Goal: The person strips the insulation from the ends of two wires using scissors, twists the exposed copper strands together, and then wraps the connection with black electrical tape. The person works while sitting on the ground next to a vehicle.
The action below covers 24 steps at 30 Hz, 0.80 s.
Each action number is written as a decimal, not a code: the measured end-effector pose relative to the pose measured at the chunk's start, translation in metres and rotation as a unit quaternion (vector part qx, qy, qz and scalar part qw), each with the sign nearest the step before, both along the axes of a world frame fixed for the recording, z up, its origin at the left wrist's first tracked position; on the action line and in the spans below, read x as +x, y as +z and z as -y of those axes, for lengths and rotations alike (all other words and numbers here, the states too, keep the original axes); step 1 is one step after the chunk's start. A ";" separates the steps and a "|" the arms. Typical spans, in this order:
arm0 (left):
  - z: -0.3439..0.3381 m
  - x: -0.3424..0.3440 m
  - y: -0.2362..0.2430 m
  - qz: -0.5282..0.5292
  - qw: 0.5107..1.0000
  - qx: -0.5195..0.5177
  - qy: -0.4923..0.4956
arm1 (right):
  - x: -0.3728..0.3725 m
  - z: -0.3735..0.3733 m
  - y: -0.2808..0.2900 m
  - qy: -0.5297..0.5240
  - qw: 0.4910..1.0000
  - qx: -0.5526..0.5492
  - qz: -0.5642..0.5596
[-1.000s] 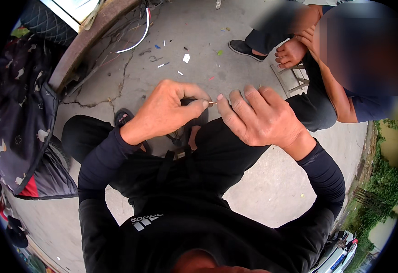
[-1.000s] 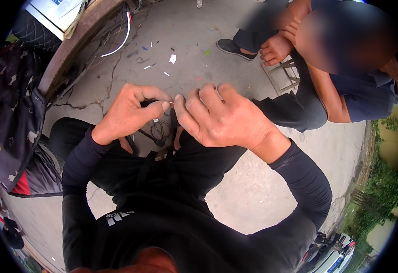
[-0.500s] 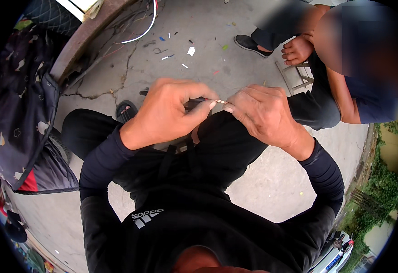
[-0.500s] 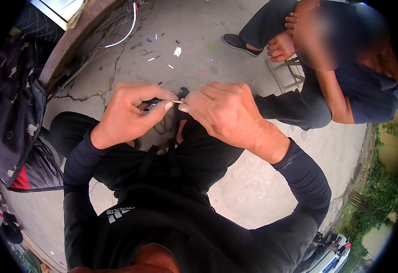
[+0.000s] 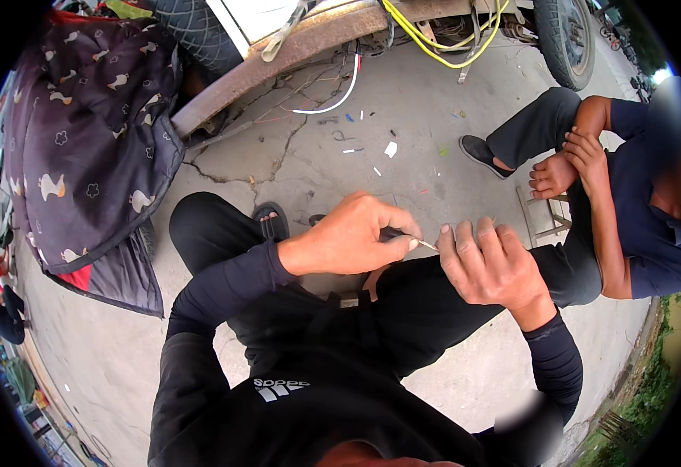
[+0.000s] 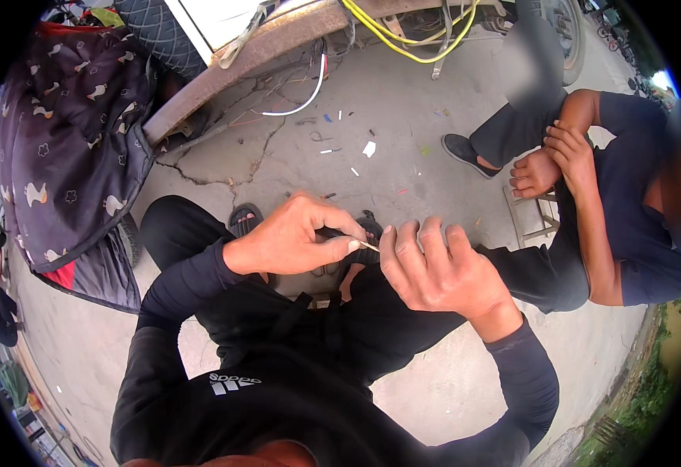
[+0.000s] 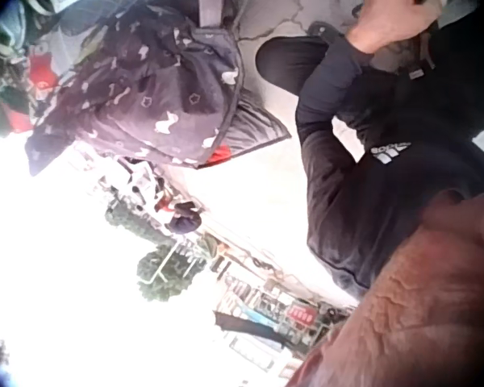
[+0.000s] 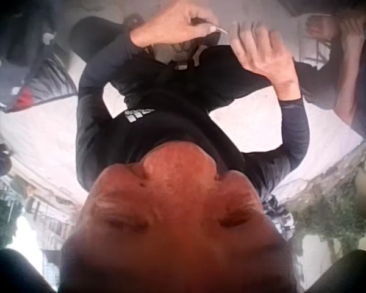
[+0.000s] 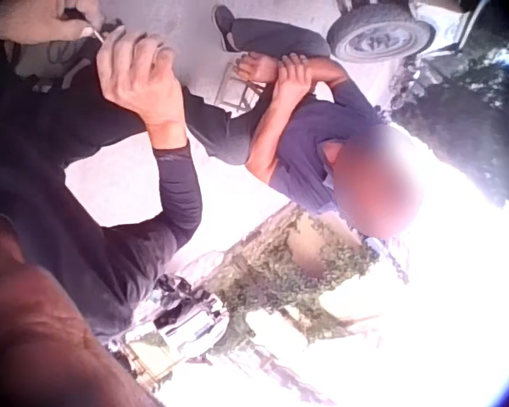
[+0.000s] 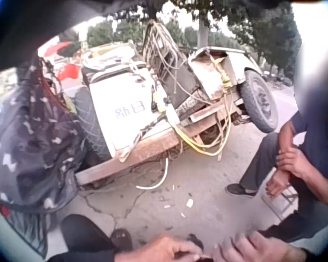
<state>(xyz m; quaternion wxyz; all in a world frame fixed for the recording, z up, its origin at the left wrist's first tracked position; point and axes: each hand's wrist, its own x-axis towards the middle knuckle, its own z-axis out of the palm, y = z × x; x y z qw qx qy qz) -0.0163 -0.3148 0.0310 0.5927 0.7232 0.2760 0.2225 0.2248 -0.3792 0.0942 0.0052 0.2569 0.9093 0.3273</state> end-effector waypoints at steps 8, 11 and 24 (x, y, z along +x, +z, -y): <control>0.008 -0.033 -0.014 0.009 1.000 -0.004 -0.012 | -0.033 -0.001 -0.021 -0.123 0.858 -0.391 -0.310; 0.014 -0.043 -0.019 0.043 0.997 0.069 -0.004 | -0.053 0.008 -0.034 -0.295 0.276 -0.694 -0.597; -0.041 -0.160 -0.024 0.094 0.955 -0.097 0.265 | -0.176 -0.200 -0.238 -0.332 0.214 -0.636 -0.662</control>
